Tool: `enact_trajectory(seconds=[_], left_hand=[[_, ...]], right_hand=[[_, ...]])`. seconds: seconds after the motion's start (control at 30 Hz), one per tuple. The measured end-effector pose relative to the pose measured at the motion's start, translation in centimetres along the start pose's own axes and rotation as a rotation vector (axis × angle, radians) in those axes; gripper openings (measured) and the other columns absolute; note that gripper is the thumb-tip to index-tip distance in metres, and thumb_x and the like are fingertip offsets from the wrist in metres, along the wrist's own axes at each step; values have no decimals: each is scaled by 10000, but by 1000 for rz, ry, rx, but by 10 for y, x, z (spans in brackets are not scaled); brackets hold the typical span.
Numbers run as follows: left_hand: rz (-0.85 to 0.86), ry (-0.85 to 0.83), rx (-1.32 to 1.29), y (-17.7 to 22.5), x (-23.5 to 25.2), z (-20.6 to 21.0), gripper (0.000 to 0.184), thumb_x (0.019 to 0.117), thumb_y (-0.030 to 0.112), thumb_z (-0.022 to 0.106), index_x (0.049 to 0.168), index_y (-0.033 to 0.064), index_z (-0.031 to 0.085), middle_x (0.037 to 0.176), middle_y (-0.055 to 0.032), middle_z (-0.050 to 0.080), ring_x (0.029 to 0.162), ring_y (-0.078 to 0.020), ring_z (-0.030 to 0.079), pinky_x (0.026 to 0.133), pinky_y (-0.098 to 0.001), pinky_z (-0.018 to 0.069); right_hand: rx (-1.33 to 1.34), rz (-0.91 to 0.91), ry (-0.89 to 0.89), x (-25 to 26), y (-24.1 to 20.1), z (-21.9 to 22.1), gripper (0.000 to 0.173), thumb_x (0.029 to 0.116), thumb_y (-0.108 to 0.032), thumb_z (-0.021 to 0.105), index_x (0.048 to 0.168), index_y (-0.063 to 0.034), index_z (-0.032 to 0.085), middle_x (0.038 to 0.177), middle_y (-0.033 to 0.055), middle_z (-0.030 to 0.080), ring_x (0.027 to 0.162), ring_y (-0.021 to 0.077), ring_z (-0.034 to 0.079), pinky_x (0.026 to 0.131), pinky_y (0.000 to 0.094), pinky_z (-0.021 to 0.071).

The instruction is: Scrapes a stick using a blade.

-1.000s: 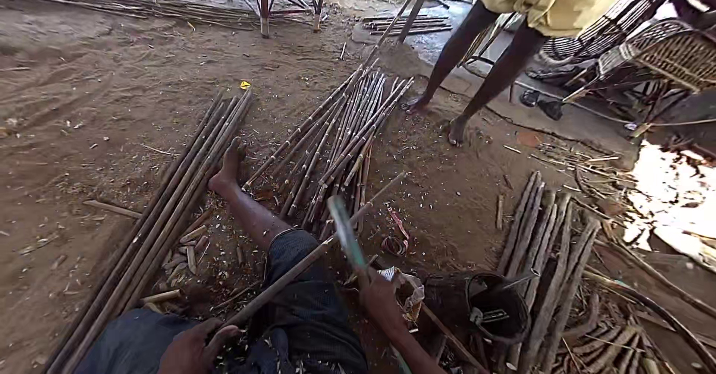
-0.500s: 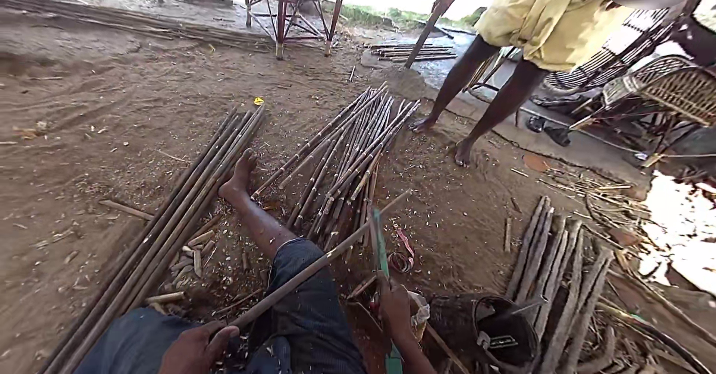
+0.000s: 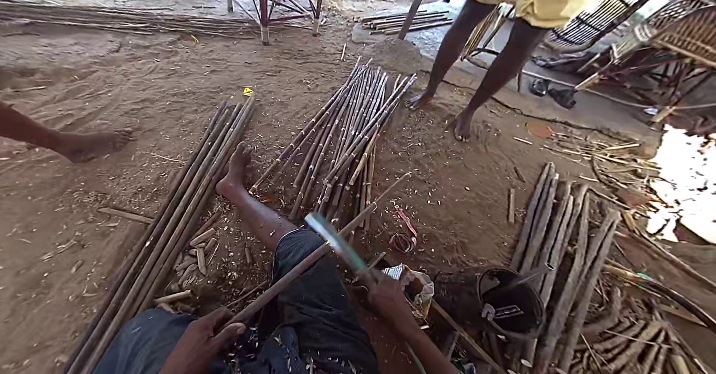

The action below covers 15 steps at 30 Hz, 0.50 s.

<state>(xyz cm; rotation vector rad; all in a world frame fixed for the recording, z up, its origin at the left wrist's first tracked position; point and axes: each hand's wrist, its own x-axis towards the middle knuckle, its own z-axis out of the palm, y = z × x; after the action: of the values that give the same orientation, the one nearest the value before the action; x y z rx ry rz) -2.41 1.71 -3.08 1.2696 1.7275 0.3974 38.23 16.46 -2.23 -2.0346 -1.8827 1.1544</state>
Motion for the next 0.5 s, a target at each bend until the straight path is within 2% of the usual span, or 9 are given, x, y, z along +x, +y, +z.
enact_trajectory(seconds=[0.07, 0.13, 0.2, 0.27, 0.33, 0.37, 0.4, 0.43, 0.5], left_hand=[[-6, -6, -39, 3, -3, 4, 436, 942, 569, 628, 994, 141, 695, 726, 12, 661, 623, -139, 628, 634, -385, 545], [3, -40, -69, 2, -2, -5, 417, 982, 527, 587, 988, 126, 700, 702, 13, 652, 593, -130, 609, 604, -364, 530], [17, -88, -85, -5, -4, -12, 394, 1012, 468, 553, 978, 105, 701, 690, 14, 645, 560, -117, 573, 567, -342, 503], [27, -86, -71, -2, 2, -9, 404, 1021, 473, 537, 959, 110, 704, 680, 16, 645, 551, -121, 570, 563, -351, 499], [12, -61, -62, 4, 2, -1, 417, 1013, 509, 528, 953, 134, 699, 677, 33, 638, 550, -114, 572, 564, -341, 504], [6, -48, -53, 6, 1, -1, 413, 1013, 509, 526, 956, 137, 698, 679, 37, 636, 550, -111, 570, 564, -338, 501], [9, -43, -43, 6, 3, -5, 411, 1018, 501, 525, 964, 134, 702, 680, 35, 642, 548, -112, 569, 564, -340, 501], [16, -47, -35, 5, 5, -7, 411, 1025, 486, 519, 975, 124, 706, 684, 29, 646, 550, -115, 571, 566, -344, 503], [25, -66, -19, 2, 8, -9, 436, 1035, 484, 489, 982, 112, 711, 691, 23, 649, 552, -119, 572, 570, -354, 505]], right_hand=[[92, 108, 153, 16, 4, -6, 577, 1067, -553, 434, 1030, -26, 665, 748, 125, 659, 640, 281, 655, 626, 491, 561], [-29, 32, 14, 6, -12, 0, 570, 1066, -543, 426, 1071, -28, 669, 851, 159, 673, 793, 323, 682, 760, 541, 555], [-29, -10, -105, -2, -9, 0, 555, 1051, -578, 431, 1001, -77, 664, 792, 103, 641, 727, 271, 655, 713, 502, 547], [37, 51, -13, 11, 4, -15, 547, 1051, -562, 457, 972, -66, 673, 769, 108, 635, 718, 279, 642, 720, 522, 537], [120, 114, 107, 18, 9, -16, 559, 1067, -548, 447, 1009, -37, 667, 710, 114, 636, 613, 263, 632, 613, 477, 547], [82, 92, 51, 10, 6, -8, 574, 1068, -556, 436, 1029, -32, 665, 752, 126, 652, 654, 273, 651, 643, 486, 556], [-16, 15, -70, 0, 0, 0, 593, 1058, -572, 427, 1057, -34, 678, 842, 155, 672, 784, 316, 679, 747, 545, 558], [-125, -87, -178, -11, -7, 8, 612, 1043, -603, 417, 1044, -50, 677, 877, 170, 675, 853, 348, 685, 783, 588, 545], [-148, -115, -202, -17, -11, 8, 599, 1042, -599, 416, 1021, -58, 671, 880, 171, 667, 864, 356, 677, 784, 595, 532]])
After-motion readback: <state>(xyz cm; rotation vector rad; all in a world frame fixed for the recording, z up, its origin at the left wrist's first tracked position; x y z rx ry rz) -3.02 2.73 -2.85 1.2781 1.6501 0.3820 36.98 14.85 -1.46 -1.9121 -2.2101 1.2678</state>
